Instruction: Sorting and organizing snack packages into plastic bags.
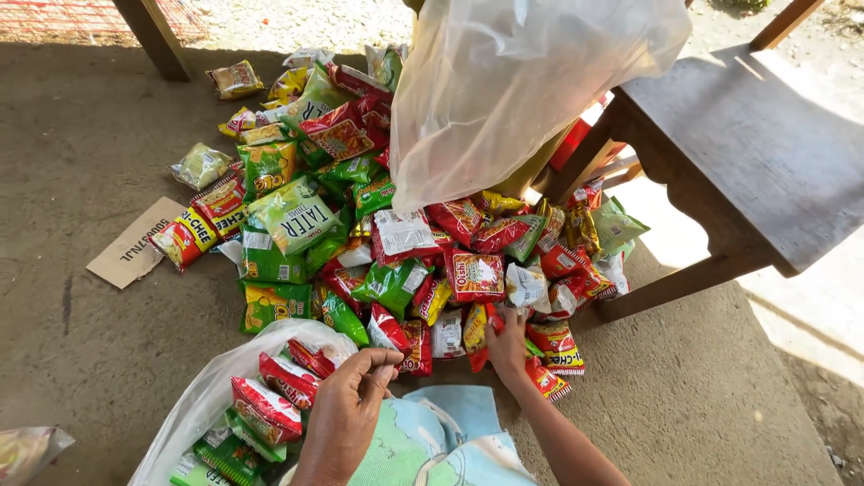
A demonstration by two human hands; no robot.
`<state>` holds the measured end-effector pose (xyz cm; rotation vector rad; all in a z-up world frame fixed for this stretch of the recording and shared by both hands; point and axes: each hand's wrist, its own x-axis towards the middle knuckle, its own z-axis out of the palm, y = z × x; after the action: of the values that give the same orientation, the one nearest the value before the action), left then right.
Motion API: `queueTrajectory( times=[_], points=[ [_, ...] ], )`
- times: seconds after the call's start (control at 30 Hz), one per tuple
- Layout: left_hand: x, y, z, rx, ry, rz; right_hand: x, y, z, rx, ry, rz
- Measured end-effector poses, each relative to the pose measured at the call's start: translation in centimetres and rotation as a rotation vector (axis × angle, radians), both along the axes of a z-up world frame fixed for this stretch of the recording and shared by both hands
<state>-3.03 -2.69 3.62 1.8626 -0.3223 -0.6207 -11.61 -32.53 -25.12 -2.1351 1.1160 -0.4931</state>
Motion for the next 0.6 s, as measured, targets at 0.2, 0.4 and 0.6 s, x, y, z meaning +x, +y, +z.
queueTrajectory(
  times=[0.2, 0.4, 0.6],
  points=[
    [0.3, 0.1, -0.6, 0.020, 0.063, -0.028, -5.5, -2.0, -0.4, 0.315, -0.335, 0.023],
    [0.5, -0.6, -2.0, 0.034, 0.146, -0.106, -7.4, -1.5, 3.1, 0.911, -0.706, 0.012],
    [0.3, 0.2, -2.6, 0.208, 0.007, -0.177, -6.7, 1.2, 5.0, 1.180, -0.744, 0.143]
  ],
)
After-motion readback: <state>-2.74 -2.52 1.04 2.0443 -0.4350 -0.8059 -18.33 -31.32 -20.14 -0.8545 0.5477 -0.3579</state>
